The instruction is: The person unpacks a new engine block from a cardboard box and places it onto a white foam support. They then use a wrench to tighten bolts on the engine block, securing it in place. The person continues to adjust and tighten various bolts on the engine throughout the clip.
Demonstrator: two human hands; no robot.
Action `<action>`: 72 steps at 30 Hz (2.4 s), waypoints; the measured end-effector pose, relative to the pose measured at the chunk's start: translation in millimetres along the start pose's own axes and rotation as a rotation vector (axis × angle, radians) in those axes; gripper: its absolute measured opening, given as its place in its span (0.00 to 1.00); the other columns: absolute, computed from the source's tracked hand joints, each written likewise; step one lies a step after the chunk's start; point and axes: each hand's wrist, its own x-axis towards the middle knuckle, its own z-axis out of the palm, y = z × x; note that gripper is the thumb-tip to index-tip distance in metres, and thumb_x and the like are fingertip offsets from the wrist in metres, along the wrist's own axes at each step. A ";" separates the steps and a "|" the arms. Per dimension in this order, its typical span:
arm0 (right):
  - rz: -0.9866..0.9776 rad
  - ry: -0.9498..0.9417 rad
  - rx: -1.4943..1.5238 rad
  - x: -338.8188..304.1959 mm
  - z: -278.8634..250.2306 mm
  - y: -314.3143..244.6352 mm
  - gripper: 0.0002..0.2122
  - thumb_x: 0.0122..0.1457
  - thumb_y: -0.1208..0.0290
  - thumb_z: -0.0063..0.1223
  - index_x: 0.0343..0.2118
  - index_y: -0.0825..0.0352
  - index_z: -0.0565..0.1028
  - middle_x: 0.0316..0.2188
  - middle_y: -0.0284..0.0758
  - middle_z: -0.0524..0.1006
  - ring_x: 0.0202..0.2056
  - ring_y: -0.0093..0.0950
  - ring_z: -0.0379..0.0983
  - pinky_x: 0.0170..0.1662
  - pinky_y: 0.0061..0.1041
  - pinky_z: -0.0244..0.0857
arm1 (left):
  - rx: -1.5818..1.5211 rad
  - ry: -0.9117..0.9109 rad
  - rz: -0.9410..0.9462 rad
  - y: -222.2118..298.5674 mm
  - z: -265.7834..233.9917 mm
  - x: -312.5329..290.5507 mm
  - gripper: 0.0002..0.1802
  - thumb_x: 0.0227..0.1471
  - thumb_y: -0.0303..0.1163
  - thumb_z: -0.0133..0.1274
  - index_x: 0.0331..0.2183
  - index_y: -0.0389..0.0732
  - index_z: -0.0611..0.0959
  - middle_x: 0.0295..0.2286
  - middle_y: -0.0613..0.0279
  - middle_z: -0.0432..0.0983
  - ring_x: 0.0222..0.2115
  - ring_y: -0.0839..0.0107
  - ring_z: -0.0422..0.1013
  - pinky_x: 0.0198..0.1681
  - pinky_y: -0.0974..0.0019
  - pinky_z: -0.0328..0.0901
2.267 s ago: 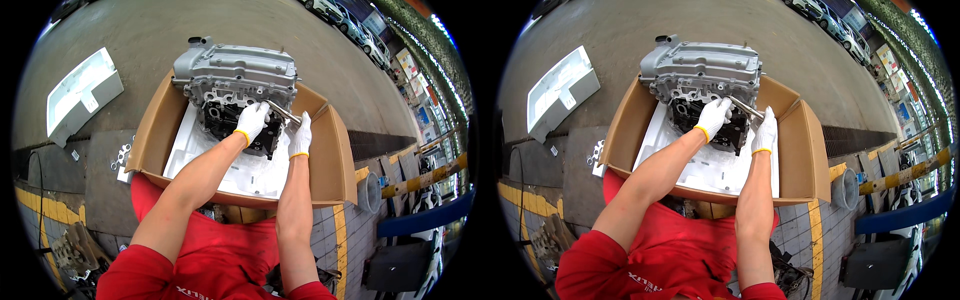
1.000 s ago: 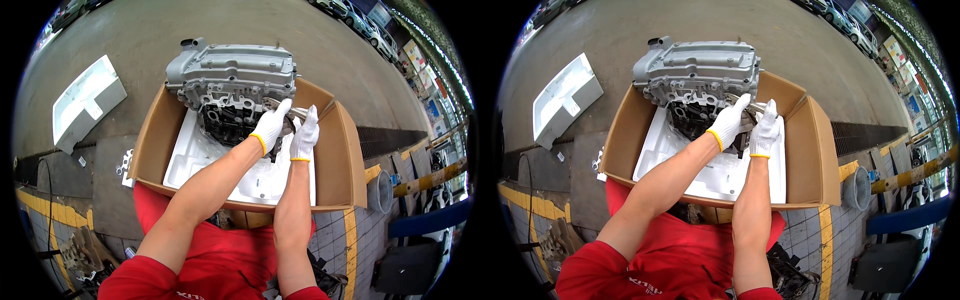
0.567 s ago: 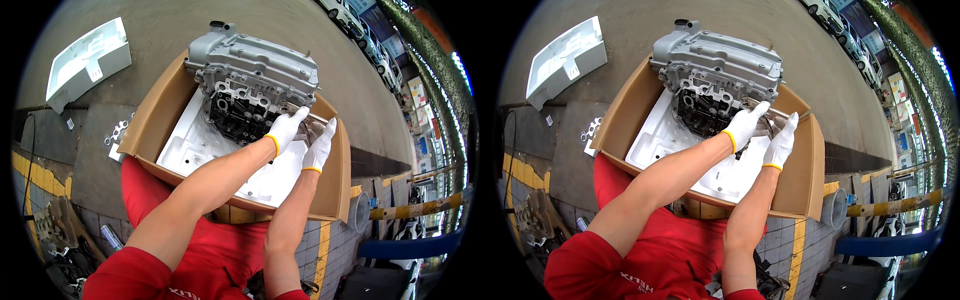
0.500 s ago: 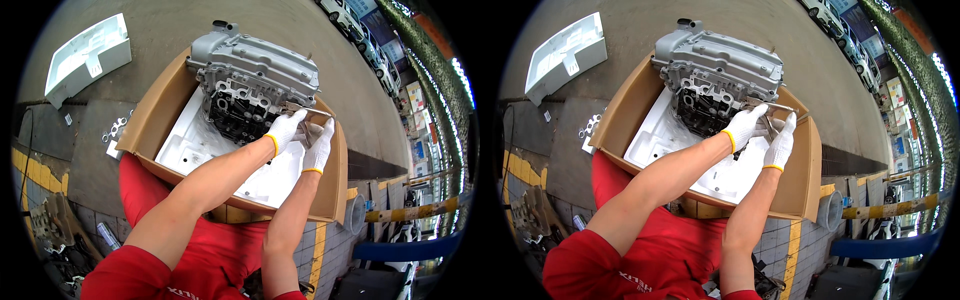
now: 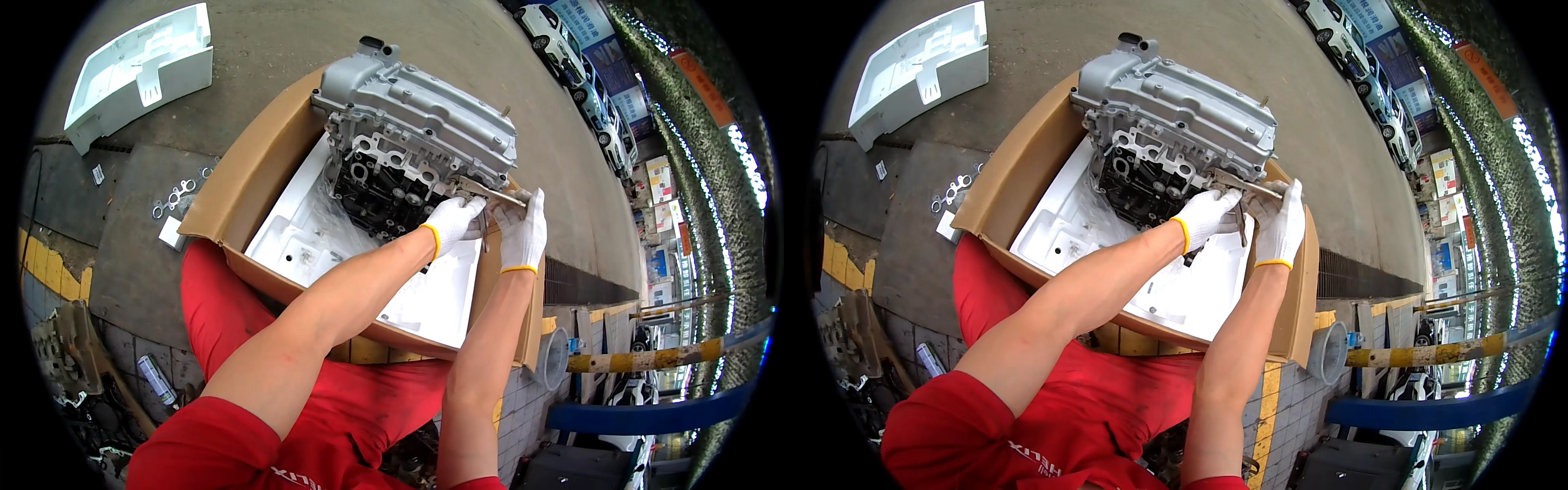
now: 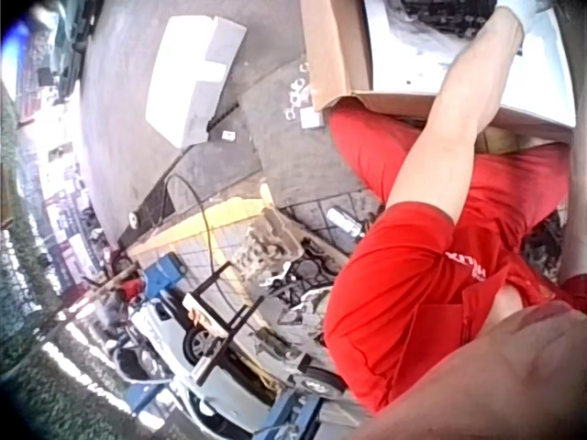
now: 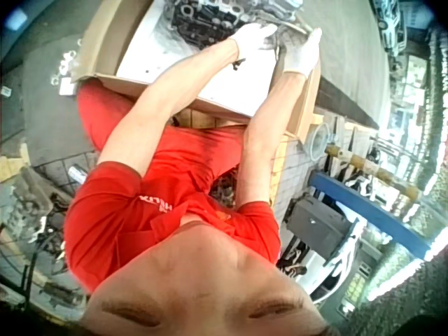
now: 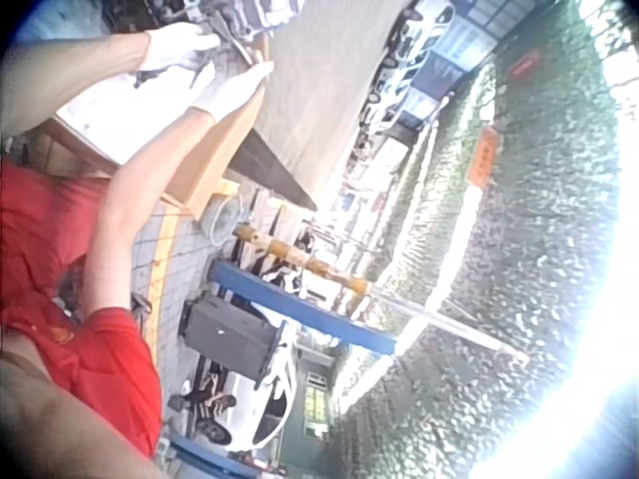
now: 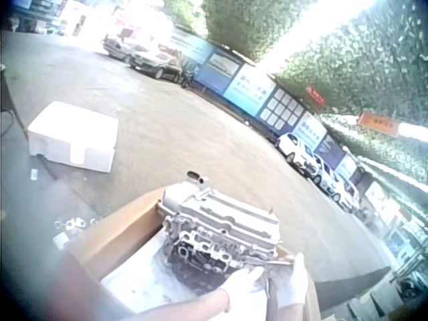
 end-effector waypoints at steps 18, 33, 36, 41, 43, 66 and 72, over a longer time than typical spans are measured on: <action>0.431 0.140 -0.318 -31.8 10.9 -18.3 0.35 0.70 0.34 0.35 0.50 0.68 0.79 0.35 0.40 0.84 0.39 0.33 0.80 0.44 0.37 0.71 | -0.156 -0.009 0.026 -6.7 -1.2 8.6 0.21 0.68 0.39 0.52 0.53 0.32 0.75 0.46 0.56 0.74 0.43 0.60 0.79 0.45 0.61 0.82; 0.419 -0.020 -0.396 -21.4 5.5 -22.9 0.32 0.66 0.34 0.39 0.42 0.63 0.79 0.43 0.39 0.79 0.42 0.34 0.72 0.44 0.41 0.68 | -0.308 -0.068 -0.005 0.8 -4.5 3.2 0.19 0.67 0.36 0.53 0.52 0.31 0.74 0.45 0.53 0.75 0.43 0.56 0.79 0.49 0.59 0.81; 0.449 -0.028 -0.370 -25.2 5.6 -25.7 0.31 0.66 0.35 0.39 0.43 0.63 0.80 0.43 0.37 0.78 0.41 0.32 0.70 0.43 0.37 0.68 | -0.334 -0.080 0.005 0.3 -4.5 2.8 0.19 0.68 0.36 0.52 0.52 0.32 0.73 0.45 0.53 0.75 0.43 0.56 0.79 0.48 0.58 0.81; 0.410 -0.083 -0.382 -20.8 -2.9 -24.7 0.34 0.66 0.34 0.41 0.49 0.66 0.78 0.46 0.40 0.77 0.41 0.30 0.70 0.41 0.31 0.67 | -0.362 -0.091 -0.003 -0.2 -1.4 2.4 0.17 0.69 0.35 0.50 0.53 0.34 0.73 0.45 0.52 0.76 0.43 0.57 0.80 0.49 0.57 0.81; 0.371 -0.102 -0.407 -12.2 -10.5 -21.2 0.34 0.66 0.34 0.44 0.53 0.67 0.77 0.45 0.39 0.77 0.41 0.28 0.71 0.39 0.29 0.66 | -0.383 -0.089 0.011 -5.3 -1.4 5.9 0.16 0.70 0.34 0.49 0.52 0.34 0.74 0.44 0.51 0.78 0.41 0.57 0.80 0.49 0.56 0.81; 0.375 -0.119 -0.708 -19.4 22.1 -52.4 0.39 0.62 0.27 0.42 0.47 0.67 0.80 0.31 0.32 0.79 0.24 0.20 0.69 0.25 0.19 0.56 | -0.178 -0.132 -0.029 -0.8 -12.8 10.8 0.22 0.72 0.42 0.48 0.56 0.35 0.75 0.49 0.48 0.80 0.47 0.55 0.81 0.54 0.51 0.77; 0.258 -0.136 -0.726 -13.9 24.7 -51.5 0.35 0.65 0.32 0.43 0.44 0.68 0.81 0.28 0.31 0.76 0.20 0.20 0.66 0.23 0.20 0.56 | -0.218 -0.137 -0.015 -3.2 -12.3 14.0 0.23 0.72 0.43 0.48 0.57 0.35 0.74 0.49 0.48 0.80 0.47 0.55 0.80 0.54 0.51 0.77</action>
